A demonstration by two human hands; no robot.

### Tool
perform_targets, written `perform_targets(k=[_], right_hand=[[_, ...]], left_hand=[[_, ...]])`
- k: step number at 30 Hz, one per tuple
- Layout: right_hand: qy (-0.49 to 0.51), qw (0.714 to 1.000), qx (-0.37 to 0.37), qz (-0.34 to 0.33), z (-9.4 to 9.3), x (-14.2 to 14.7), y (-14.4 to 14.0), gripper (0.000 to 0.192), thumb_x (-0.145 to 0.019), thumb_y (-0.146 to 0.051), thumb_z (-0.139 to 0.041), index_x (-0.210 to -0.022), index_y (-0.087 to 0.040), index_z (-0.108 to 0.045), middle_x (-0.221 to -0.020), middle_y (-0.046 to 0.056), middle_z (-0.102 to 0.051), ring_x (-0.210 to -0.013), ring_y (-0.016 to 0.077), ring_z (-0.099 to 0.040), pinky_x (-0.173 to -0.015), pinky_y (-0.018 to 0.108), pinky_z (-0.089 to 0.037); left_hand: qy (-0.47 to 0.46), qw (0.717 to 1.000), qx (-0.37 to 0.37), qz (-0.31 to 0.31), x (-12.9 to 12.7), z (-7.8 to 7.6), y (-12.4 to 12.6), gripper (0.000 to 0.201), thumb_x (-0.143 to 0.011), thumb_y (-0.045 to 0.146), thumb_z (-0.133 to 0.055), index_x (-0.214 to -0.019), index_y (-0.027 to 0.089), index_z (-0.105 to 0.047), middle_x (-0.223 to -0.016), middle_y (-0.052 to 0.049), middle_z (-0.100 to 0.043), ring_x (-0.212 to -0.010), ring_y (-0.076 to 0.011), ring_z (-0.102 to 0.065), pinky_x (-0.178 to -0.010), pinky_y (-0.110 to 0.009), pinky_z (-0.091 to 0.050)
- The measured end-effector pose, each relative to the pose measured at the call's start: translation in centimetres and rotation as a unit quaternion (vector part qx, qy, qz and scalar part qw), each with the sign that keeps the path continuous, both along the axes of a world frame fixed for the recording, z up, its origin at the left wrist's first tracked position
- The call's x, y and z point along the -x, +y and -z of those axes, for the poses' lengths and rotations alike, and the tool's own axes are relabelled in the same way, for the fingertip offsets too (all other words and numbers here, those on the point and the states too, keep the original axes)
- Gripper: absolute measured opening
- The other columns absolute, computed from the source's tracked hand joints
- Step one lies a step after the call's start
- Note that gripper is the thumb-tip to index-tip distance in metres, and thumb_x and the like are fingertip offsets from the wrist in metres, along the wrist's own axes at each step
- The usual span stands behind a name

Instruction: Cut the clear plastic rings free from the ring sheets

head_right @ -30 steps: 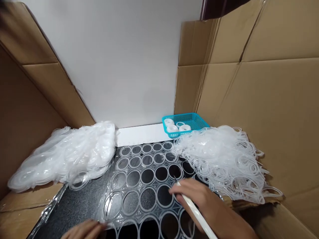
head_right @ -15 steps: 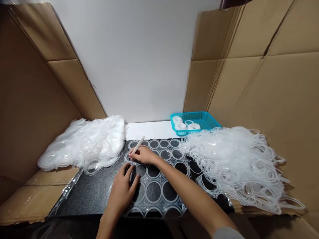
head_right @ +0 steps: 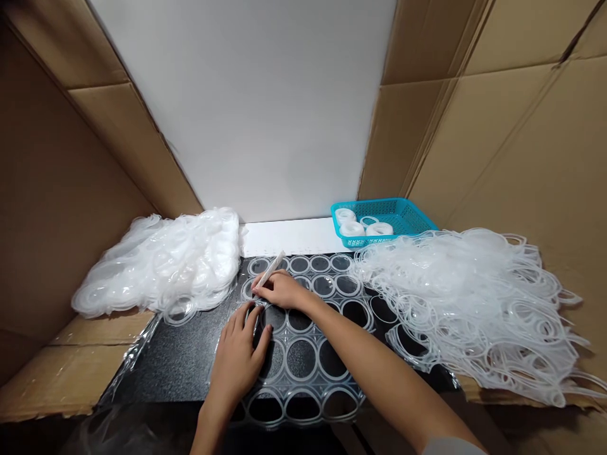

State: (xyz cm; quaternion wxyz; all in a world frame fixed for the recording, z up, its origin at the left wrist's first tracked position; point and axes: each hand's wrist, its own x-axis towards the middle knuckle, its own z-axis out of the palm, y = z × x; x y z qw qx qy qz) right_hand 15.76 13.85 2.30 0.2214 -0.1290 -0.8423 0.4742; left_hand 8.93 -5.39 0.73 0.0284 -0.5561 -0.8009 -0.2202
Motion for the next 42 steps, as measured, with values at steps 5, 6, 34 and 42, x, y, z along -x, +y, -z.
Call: perform_targets(k=[5,6,34,42], right_hand=[[0.047,0.978,-0.180,-0.096,0.6,-0.3,-0.6,0.024,-0.100,-0.017,-0.057,-0.113,-0.019,-0.076,-0.123,0.011,-0.076,-0.113,0.0215,-0.071,-0.102,0.037,-0.056],[0.042,0.971,-0.215,-0.093,0.8,-0.2,-0.7,0.025,-0.098,-0.015,-0.058,-0.115,-0.019,-0.076,-0.128,0.013,-0.075,-0.117,0.0233,-0.070,-0.105,0.040,-0.055],[0.064,0.996,0.042,0.054,0.7,5.0,5.2,0.014,-0.093,-0.026,-0.068,-0.092,-0.015,-0.076,-0.087,0.005,-0.077,-0.080,0.0179,-0.069,-0.076,0.028,-0.051],[0.039,0.996,-0.073,0.013,0.3,4.1,5.3,0.016,-0.097,-0.025,-0.066,-0.098,-0.019,-0.080,-0.103,0.006,-0.082,-0.101,0.0231,-0.074,-0.094,0.031,-0.051]], left_hand=[[0.028,0.999,0.015,-0.005,-0.3,0.3,0.5,0.048,-0.103,0.044,-0.045,-0.146,0.023,-0.054,-0.153,-0.016,-0.057,-0.145,-0.0349,-0.050,-0.118,-0.058,-0.040],[0.032,0.999,0.016,-0.007,-0.4,0.3,0.6,0.049,-0.103,0.043,-0.045,-0.146,0.022,-0.054,-0.153,-0.016,-0.057,-0.145,-0.0354,-0.049,-0.117,-0.059,-0.040],[-0.038,0.998,0.051,-0.024,-0.5,-1.5,0.0,0.043,-0.104,0.041,-0.048,-0.142,0.026,-0.059,-0.155,-0.011,-0.054,-0.147,-0.0306,-0.046,-0.119,-0.055,-0.039],[-0.033,0.998,0.051,-0.025,-0.4,-1.5,0.1,0.043,-0.104,0.043,-0.048,-0.143,0.027,-0.058,-0.155,-0.010,-0.053,-0.146,-0.0309,-0.046,-0.119,-0.056,-0.040]])
